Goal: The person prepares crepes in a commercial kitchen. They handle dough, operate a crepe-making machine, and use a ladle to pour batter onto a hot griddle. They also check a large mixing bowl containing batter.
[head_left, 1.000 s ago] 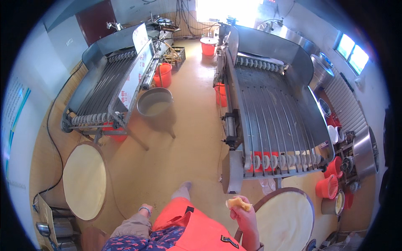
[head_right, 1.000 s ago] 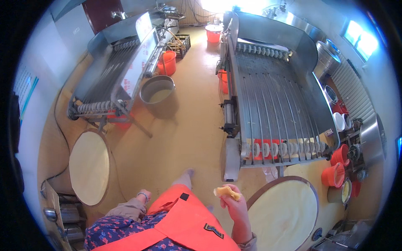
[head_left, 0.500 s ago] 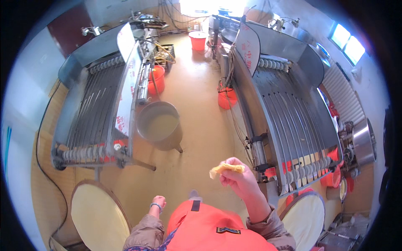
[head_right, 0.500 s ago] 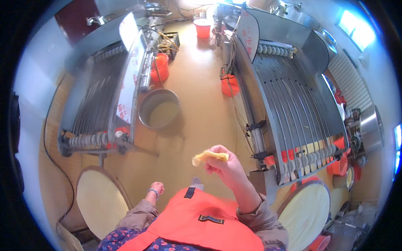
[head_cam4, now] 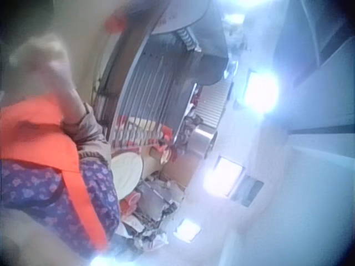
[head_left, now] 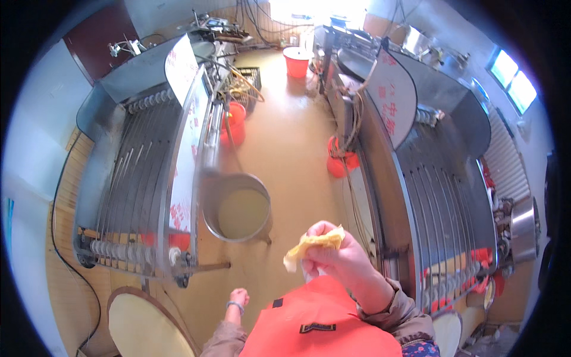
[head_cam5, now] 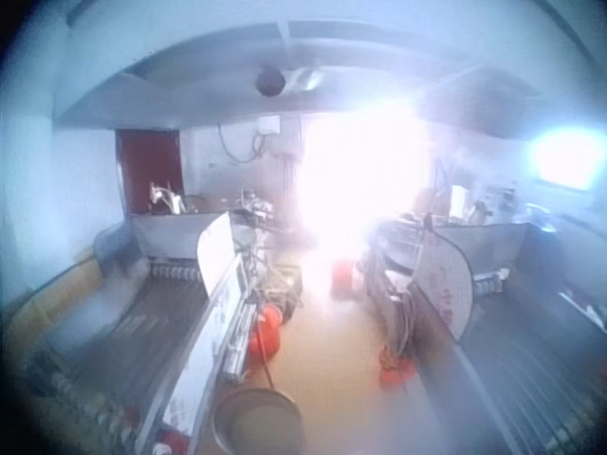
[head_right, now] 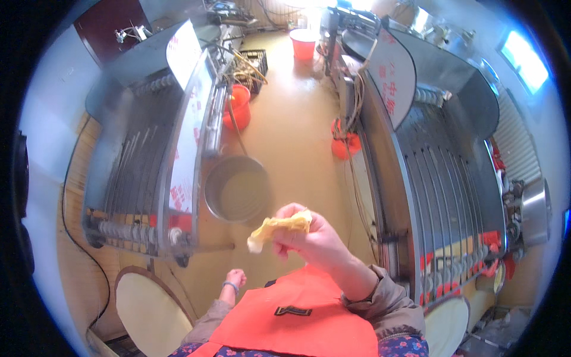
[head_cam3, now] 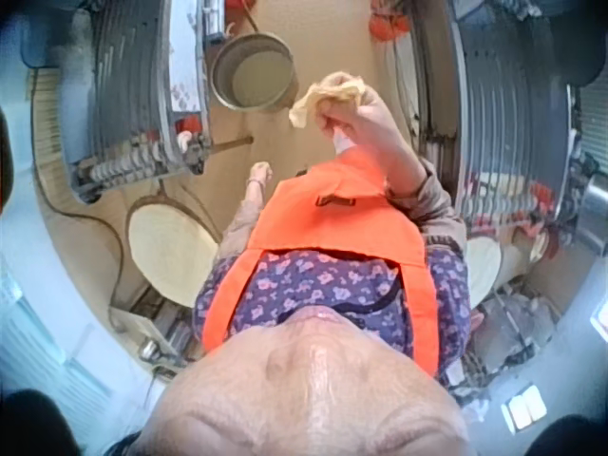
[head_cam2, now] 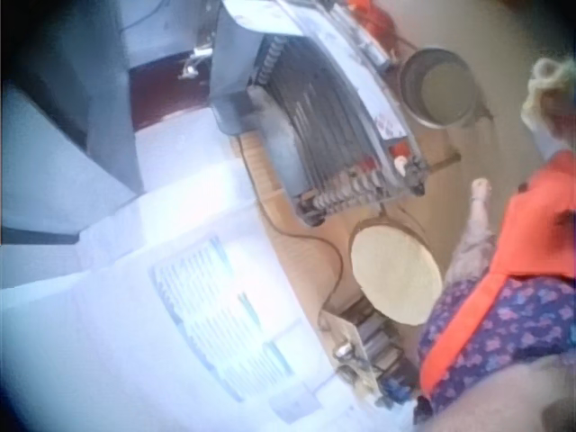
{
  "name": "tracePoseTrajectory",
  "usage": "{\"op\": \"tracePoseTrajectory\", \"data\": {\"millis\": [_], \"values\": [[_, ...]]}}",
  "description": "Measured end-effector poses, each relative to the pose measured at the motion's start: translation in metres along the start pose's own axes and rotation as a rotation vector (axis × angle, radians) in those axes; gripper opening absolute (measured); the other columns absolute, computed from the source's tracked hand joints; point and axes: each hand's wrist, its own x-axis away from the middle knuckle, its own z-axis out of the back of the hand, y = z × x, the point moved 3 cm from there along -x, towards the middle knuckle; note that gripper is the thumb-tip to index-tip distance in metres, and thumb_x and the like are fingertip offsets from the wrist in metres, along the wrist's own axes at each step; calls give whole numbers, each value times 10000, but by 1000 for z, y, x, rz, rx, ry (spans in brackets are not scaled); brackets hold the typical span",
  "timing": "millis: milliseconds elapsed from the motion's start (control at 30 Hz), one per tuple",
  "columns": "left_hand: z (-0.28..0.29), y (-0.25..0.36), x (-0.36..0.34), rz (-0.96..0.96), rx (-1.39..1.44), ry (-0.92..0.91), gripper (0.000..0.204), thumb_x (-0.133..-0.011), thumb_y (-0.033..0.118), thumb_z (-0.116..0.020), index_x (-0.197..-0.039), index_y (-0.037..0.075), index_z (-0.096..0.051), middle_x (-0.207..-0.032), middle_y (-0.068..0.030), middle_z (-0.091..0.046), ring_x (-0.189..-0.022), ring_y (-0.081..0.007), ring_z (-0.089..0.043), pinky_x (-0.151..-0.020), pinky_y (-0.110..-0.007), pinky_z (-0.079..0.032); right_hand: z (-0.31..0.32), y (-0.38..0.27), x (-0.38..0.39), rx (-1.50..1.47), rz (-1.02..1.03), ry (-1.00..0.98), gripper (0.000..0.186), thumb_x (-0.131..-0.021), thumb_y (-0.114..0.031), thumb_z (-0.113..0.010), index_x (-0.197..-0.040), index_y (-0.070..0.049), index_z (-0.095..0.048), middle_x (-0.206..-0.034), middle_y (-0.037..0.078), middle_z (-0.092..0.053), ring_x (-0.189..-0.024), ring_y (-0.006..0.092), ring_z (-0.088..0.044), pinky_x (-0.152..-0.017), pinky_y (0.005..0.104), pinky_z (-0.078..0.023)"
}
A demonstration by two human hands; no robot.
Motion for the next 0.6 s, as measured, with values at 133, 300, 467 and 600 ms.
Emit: {"op": "tracePoseTrajectory", "data": {"millis": [133, 300, 467, 600], "values": [[-8, 42, -14, -218, -126, 28, 66, -802, 86, -563, -800, 44, -614, -627, -80, -585, -493, -150, -561, -393, -283, -444, -5, -85, -46, -95, 110, -519, 144, -890, -50, -598, -994, -12, -504, -1013, 126, -532, -762, 159, -589, -643, 269, -508], [-28, 112, -37, 57, -112, 156, 107, -781, 35, -533, -692, 41, -592, -619, -76, -576, -483, -152, -553, -390, -278, -440, -3, -206, -97, -19, 495, -891, 178, -909, -144, -592, -978, 7, -530, -942, 130, -530, -737, 211, -554, -716, 299, -492], [-72, 252, -51, -181, 196, 257, 67, -860, 47, -530, -912, 58, -571, -698, -39, -595, -509, -102, -551, -411, -243, -458, 14, -259, -177, -262, 576, -967, 203, -913, -210, -588, -966, -18, -551, -933, 160, -551, -762, 202, -581, -683, 287, -500], [-106, 369, -75, -283, 150, 268, 79, -853, 37, -561, -926, 40, -592, -745, -47, -614, -558, -108, -585, -483, -241, -500, 39, -282, -245, -309, 516, -964, 174, -873, -171, -651, -978, -53, -576, -978, 147, -522, -797, 216, -579, -730, 300, -493]]}}
